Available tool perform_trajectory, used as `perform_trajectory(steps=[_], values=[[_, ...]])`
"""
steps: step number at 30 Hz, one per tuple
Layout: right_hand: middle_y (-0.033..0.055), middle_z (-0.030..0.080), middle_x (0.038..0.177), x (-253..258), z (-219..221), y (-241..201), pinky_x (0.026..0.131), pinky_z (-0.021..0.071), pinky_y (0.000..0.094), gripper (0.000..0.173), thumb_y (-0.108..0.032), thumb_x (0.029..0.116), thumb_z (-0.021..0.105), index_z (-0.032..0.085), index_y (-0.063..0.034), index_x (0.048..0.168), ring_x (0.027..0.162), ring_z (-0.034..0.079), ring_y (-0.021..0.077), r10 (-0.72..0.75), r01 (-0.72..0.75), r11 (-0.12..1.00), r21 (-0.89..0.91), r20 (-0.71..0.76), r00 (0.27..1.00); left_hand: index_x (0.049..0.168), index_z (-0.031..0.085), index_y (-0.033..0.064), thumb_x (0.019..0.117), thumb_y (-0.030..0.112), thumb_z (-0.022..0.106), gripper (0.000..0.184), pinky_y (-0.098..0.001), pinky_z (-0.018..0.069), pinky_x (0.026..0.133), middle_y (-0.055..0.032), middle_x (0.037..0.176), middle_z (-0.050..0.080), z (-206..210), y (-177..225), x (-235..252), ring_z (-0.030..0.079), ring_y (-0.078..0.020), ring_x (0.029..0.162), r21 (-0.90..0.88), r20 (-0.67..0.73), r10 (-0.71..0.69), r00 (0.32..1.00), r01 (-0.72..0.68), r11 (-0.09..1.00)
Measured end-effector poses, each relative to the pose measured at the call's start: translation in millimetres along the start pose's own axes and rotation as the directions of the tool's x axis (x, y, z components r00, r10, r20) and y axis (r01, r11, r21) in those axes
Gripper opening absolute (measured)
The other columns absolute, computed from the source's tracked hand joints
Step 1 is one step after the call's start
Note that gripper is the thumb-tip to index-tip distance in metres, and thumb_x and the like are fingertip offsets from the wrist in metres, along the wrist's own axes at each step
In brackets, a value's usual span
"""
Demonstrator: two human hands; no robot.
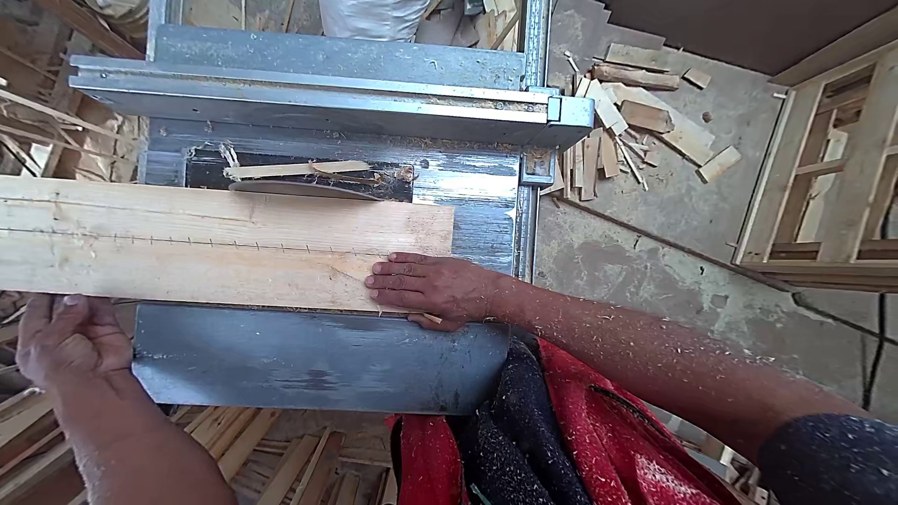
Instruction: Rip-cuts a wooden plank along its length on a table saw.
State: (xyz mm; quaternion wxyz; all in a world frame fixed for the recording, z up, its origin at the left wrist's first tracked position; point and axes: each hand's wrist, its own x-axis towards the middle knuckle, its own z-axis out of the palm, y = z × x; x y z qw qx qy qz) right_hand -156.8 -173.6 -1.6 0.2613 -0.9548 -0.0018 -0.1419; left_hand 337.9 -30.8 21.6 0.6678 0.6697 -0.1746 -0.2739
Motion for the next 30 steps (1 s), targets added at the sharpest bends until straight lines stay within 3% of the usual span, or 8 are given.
perform_trajectory(steps=[10, 19, 30], values=[[0.0144, 0.049, 0.156, 15, 5, 2, 0.128, 0.0215, 0.0453, 0.061, -0.031, 0.0942, 0.06, 0.051, -0.0047, 0.149, 0.151, 0.036, 0.0316, -0.009, 0.009, 1.0, 0.012, -0.004, 1.0, 0.138, 0.048, 0.0066, 0.1012, -0.004, 0.047, 0.038, -0.0356, 0.054, 0.102, -0.0025, 0.124, 0.064, -6, 1, 13, 0.066, -0.0154, 0.113, -0.008, -0.011, 0.003, 1.0, -0.003, 1.0], [0.0138, 0.049, 0.156, 25, 6, 2, 0.128, 0.0214, 0.0449, 0.061, -0.03, 0.0943, 0.06, 0.051, -0.0051, 0.149, 0.151, 0.036, 0.0309, -0.001, 0.001, 1.0, 0.011, 0.0, 1.0, 0.143, 0.045, 0.0054, 0.1023, -0.004, 0.045, 0.041, -0.0341, 0.0513, 0.106, -0.0041, 0.135, 0.06, -10, 1, 21, 0.062, -0.0159, 0.122, -0.008, -0.013, 0.016, 1.0, -0.016, 1.0], [0.0137, 0.049, 0.156, 35, 10, 3, 0.128, 0.0216, 0.044, 0.061, -0.03, 0.0935, 0.061, 0.052, -0.0049, 0.148, 0.151, 0.036, 0.0302, -0.006, 0.006, 1.0, 0.002, -0.013, 1.0, 0.139, 0.044, 0.0065, 0.1029, -0.003, 0.044, 0.037, -0.0319, 0.0523, 0.104, -0.0034, 0.13, 0.061, -23, -7, 37, 0.063, -0.0144, 0.118, -0.046, -0.005, 0.016, 1.0, -0.016, 0.999]])
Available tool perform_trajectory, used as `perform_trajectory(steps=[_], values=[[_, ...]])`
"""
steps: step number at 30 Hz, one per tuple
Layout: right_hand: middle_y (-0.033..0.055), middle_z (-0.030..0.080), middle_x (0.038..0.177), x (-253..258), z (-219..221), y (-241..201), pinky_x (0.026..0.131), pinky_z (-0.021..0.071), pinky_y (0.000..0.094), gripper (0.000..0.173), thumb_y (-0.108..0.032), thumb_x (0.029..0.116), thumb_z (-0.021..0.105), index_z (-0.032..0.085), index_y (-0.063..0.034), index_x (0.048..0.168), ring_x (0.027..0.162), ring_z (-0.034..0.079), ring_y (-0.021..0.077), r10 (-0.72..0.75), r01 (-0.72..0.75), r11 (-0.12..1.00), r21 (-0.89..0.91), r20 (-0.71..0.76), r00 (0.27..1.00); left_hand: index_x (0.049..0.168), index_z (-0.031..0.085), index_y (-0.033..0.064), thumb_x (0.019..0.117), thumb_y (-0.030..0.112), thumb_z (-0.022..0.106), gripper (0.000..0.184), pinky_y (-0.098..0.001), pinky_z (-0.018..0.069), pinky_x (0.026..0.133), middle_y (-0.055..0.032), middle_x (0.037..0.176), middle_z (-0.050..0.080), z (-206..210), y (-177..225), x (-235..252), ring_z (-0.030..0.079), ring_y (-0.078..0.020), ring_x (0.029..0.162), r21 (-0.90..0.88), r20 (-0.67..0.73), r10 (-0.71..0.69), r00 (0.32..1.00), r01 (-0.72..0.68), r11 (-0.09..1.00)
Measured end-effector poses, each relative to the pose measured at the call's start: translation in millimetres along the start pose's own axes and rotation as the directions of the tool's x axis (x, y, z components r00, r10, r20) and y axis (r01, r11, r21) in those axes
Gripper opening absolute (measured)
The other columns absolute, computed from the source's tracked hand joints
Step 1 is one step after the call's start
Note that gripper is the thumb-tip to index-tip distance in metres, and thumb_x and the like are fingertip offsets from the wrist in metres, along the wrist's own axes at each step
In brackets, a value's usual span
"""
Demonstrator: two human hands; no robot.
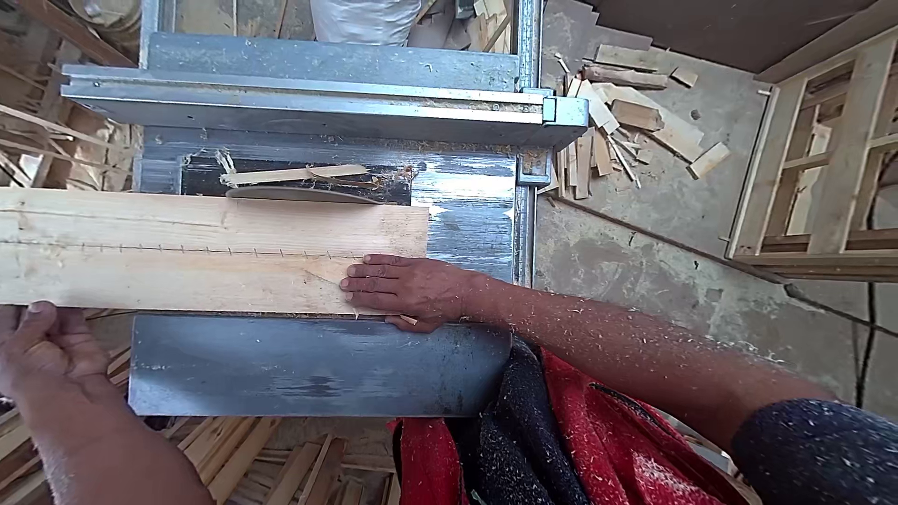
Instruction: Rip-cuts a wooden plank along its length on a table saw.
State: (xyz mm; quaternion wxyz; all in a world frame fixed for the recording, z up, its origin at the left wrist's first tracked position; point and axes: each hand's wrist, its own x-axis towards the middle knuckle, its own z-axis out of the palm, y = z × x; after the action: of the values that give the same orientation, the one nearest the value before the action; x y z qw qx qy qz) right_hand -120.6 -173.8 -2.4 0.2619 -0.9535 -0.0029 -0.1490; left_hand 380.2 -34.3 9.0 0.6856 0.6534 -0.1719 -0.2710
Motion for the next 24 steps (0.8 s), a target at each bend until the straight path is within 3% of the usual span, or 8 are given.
perform_trajectory(steps=[7, 15, 19, 22, 24], values=[[0.0144, 0.05, 0.155, 14, 3, 1, 0.128, 0.0227, 0.0444, 0.061, -0.028, 0.093, 0.061, 0.052, -0.0045, 0.148, 0.151, 0.037, 0.0308, -0.008, 0.008, 1.0, -0.001, -0.014, 1.0, 0.137, 0.044, 0.007, 0.1041, 0.0, 0.045, 0.034, -0.0271, 0.0525, 0.102, -0.0019, 0.128, 0.062, -22, -6, 20, 0.064, -0.0103, 0.116, -0.029, -0.005, -0.019, 1.0, 0.019, 0.999], [0.0151, 0.049, 0.155, 29, 9, 3, 0.127, 0.0228, 0.0449, 0.061, -0.03, 0.0926, 0.061, 0.053, -0.0038, 0.148, 0.151, 0.037, 0.0319, -0.015, 0.015, 1.0, 0.0, -0.014, 1.0, 0.131, 0.048, 0.0049, 0.1024, 0.0, 0.049, 0.029, -0.0298, 0.0522, 0.103, -0.0046, 0.121, 0.064, -34, -7, 33, 0.064, -0.0128, 0.113, -0.042, -0.034, -0.024, 0.999, 0.022, 0.999], [0.0148, 0.05, 0.155, 37, 11, 3, 0.127, 0.0225, 0.0443, 0.062, -0.03, 0.0917, 0.062, 0.053, -0.0041, 0.147, 0.15, 0.037, 0.0315, -0.011, 0.011, 1.0, -0.01, -0.012, 1.0, 0.14, 0.044, 0.0014, 0.1018, 0.002, 0.052, 0.039, -0.0319, 0.05, 0.106, -0.0102, 0.134, 0.059, -58, -18, 49, 0.059, -0.0165, 0.123, -0.036, 0.017, -0.039, 0.999, 0.04, 0.999], [0.0158, 0.051, 0.154, 44, 13, 4, 0.127, 0.0228, 0.0443, 0.062, -0.029, 0.0912, 0.063, 0.053, -0.0035, 0.147, 0.15, 0.038, 0.0316, -0.021, 0.021, 1.0, -0.007, -0.016, 1.0, 0.14, 0.043, -0.001, 0.1019, -0.004, 0.046, 0.038, -0.0302, 0.0499, 0.105, -0.0119, 0.134, 0.057, -42, -8, 41, 0.058, -0.0166, 0.124, -0.066, -0.034, -0.069, 0.997, 0.066, 0.996], [0.0158, 0.051, 0.154, 49, 16, 5, 0.127, 0.0237, 0.0445, 0.063, -0.029, 0.0904, 0.063, 0.054, -0.0038, 0.147, 0.15, 0.039, 0.0317, -0.025, 0.025, 1.0, -0.01, -0.031, 0.999, 0.139, 0.043, -0.0036, 0.1026, -0.005, 0.045, 0.037, -0.0313, 0.0506, 0.105, -0.014, 0.135, 0.058, -53, -14, 51, 0.057, -0.018, 0.125, -0.118, -0.006, -0.06, 0.998, 0.059, 0.991]])
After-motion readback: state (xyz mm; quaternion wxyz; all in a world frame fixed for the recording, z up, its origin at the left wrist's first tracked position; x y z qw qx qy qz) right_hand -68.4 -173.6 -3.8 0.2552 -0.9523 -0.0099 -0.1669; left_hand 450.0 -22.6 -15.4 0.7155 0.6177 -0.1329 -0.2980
